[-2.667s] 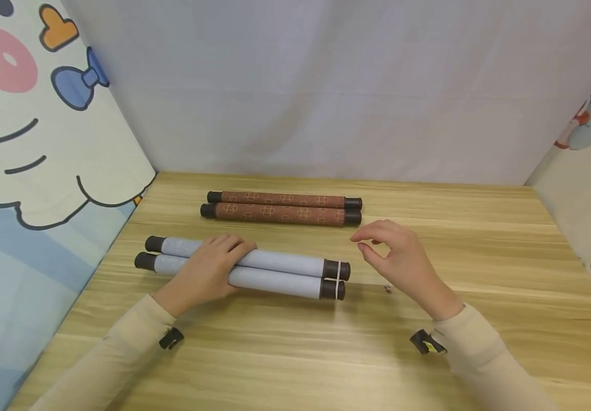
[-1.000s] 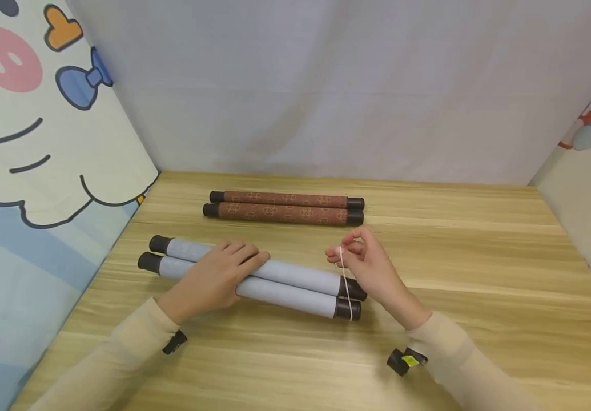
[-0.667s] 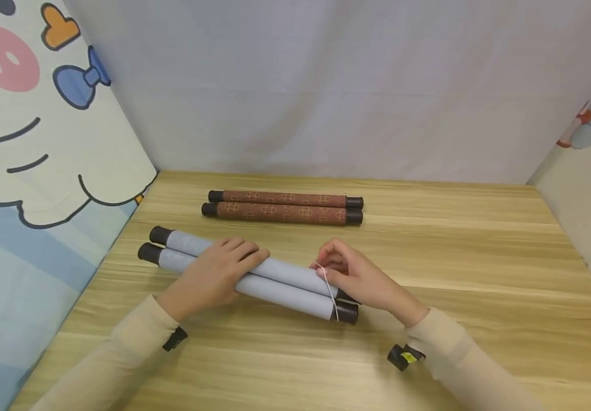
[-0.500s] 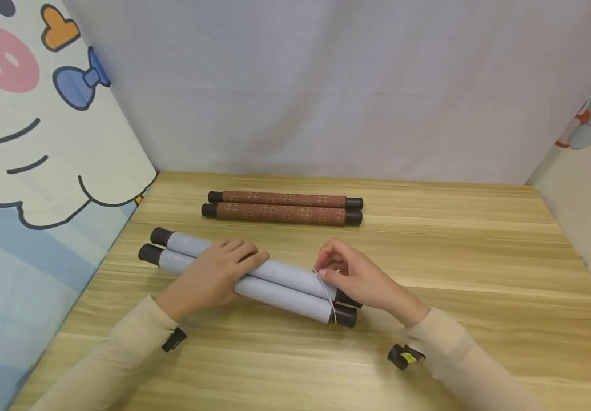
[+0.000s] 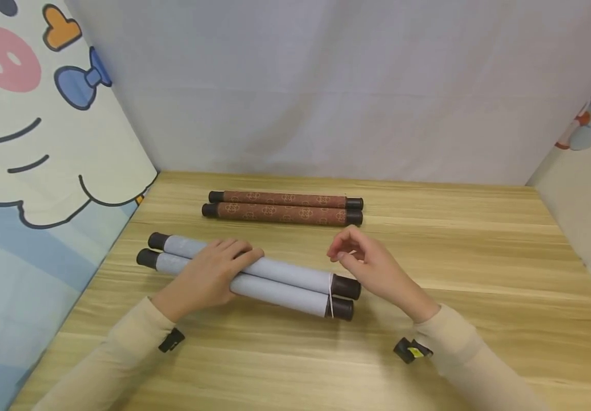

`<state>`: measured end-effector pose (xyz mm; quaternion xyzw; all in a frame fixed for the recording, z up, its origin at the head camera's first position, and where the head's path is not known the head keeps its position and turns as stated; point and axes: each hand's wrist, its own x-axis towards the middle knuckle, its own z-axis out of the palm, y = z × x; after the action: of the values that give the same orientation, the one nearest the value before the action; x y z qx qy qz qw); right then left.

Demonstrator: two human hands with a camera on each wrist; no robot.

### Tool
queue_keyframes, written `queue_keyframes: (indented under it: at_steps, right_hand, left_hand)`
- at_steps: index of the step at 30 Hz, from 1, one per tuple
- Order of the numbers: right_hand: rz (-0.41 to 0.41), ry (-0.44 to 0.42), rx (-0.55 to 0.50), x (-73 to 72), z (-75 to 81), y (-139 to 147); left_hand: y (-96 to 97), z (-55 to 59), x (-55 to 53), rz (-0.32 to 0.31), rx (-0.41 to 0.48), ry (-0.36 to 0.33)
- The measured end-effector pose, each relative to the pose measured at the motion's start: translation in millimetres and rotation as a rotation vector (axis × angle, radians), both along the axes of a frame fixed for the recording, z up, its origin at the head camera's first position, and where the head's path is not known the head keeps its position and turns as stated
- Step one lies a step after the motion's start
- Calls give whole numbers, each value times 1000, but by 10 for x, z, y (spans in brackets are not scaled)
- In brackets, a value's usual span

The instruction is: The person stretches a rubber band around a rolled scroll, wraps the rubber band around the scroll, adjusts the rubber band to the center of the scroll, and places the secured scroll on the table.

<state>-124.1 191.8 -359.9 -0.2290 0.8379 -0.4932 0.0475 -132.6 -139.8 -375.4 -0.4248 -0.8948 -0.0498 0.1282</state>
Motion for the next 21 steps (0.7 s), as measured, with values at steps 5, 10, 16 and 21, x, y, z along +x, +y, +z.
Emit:
queue_keyframes:
  at_steps: [5, 10, 16, 21]
  right_hand:
    - [-32, 47, -6, 2, 29, 52]
    - [-59, 89, 45, 10, 21, 68]
    - [-76, 108, 75, 23, 4, 67]
    - [-72, 101, 78, 22, -9, 68]
  left_hand:
    - [-14, -45, -21, 29, 4, -18]
    - [-18, -63, -42, 58, -11, -29]
    - [-23, -62, -42, 93, -17, -26]
    - [-23, -65, -35, 96, -25, -15]
